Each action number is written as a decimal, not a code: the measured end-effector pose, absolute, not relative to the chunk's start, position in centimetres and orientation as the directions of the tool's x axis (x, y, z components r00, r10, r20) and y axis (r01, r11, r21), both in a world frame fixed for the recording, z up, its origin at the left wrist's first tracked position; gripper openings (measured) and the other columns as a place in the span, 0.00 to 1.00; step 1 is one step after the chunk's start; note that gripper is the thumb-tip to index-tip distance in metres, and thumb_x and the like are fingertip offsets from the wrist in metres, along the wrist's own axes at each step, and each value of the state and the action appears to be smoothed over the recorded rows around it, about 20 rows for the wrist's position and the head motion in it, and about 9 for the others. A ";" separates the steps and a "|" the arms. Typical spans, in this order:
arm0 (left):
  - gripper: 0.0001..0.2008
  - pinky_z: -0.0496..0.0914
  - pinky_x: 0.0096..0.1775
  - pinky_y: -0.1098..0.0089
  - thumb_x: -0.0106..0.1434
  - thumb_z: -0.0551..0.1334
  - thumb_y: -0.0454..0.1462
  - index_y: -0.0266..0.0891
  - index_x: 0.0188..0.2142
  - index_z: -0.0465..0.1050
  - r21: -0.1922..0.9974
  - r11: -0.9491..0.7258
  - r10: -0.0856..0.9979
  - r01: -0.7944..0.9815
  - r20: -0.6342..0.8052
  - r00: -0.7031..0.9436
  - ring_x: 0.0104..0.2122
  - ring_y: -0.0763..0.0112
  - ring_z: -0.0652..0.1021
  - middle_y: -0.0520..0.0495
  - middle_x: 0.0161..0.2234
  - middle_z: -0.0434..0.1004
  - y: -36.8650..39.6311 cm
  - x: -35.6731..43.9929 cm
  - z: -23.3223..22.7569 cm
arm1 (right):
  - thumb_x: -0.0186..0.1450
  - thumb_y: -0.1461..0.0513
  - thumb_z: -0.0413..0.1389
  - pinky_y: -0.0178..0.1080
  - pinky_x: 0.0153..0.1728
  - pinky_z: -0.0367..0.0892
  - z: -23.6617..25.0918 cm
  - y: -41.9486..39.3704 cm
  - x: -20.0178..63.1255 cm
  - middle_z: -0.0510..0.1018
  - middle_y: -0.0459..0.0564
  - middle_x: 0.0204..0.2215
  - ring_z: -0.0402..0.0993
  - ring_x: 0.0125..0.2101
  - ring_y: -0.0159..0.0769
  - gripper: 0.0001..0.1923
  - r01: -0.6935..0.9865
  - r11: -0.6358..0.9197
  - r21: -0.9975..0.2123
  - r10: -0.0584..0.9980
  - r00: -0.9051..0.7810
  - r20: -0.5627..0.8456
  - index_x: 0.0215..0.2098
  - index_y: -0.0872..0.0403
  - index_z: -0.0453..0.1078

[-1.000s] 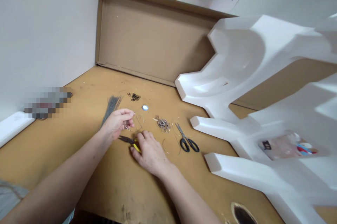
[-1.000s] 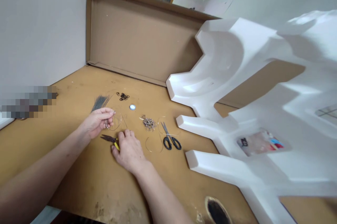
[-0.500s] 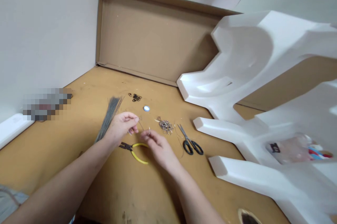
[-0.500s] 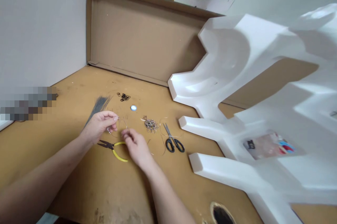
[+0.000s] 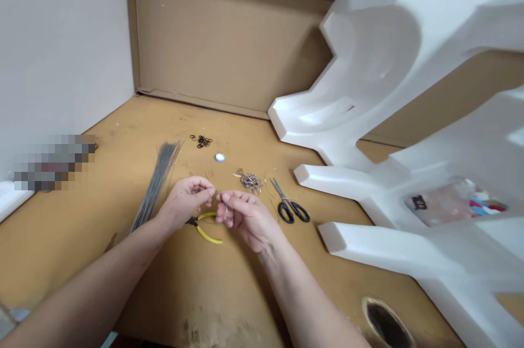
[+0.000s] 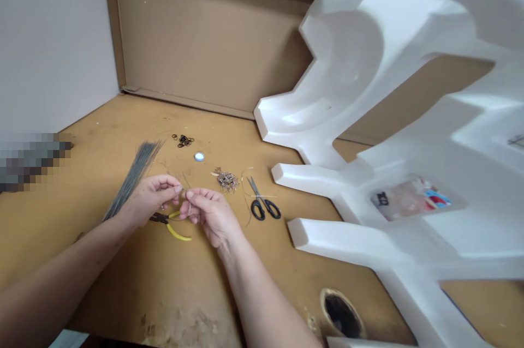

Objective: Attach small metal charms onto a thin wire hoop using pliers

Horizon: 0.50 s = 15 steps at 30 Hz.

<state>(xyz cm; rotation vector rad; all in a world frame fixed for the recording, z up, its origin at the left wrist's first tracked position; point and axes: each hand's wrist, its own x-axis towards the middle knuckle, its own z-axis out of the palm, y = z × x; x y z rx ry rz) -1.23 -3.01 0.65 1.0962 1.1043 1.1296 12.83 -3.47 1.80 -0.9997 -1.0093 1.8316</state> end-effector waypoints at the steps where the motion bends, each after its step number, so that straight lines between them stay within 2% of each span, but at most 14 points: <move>1: 0.04 0.56 0.19 0.77 0.44 0.60 0.36 0.36 0.21 0.67 0.988 0.109 0.990 -0.112 -0.097 0.103 0.16 0.81 0.64 0.55 0.14 0.66 -3.0 -1.3 0.7 | 0.47 0.61 0.60 0.29 0.14 0.49 1.8 -3.5 12.9 0.72 0.45 0.13 0.66 0.14 0.26 0.08 -0.273 -0.366 -0.889 0.895 -0.364 -0.257 0.21 0.58 0.69; 9: 0.06 0.54 0.19 0.76 0.40 0.60 0.37 0.36 0.16 0.65 0.954 0.267 0.950 -0.139 -0.236 0.207 0.12 0.81 0.61 0.56 0.09 0.61 -3.1 -1.6 1.4 | 0.45 0.65 0.57 0.29 0.13 0.49 2.0 -3.6 12.7 0.65 0.40 0.06 0.58 0.09 0.23 0.04 -0.277 -0.309 -0.910 0.930 -0.288 -0.228 0.15 0.57 0.67; 15: 0.05 0.55 0.20 0.75 0.41 0.61 0.36 0.35 0.17 0.67 0.934 0.339 0.917 -0.110 -0.301 0.263 0.14 0.80 0.63 0.55 0.10 0.63 -3.0 -2.0 1.6 | 0.45 0.65 0.57 0.30 0.14 0.51 2.1 -3.6 12.9 0.66 0.41 0.06 0.58 0.09 0.23 0.04 -0.226 -0.285 -0.932 0.934 -0.282 -0.218 0.16 0.57 0.67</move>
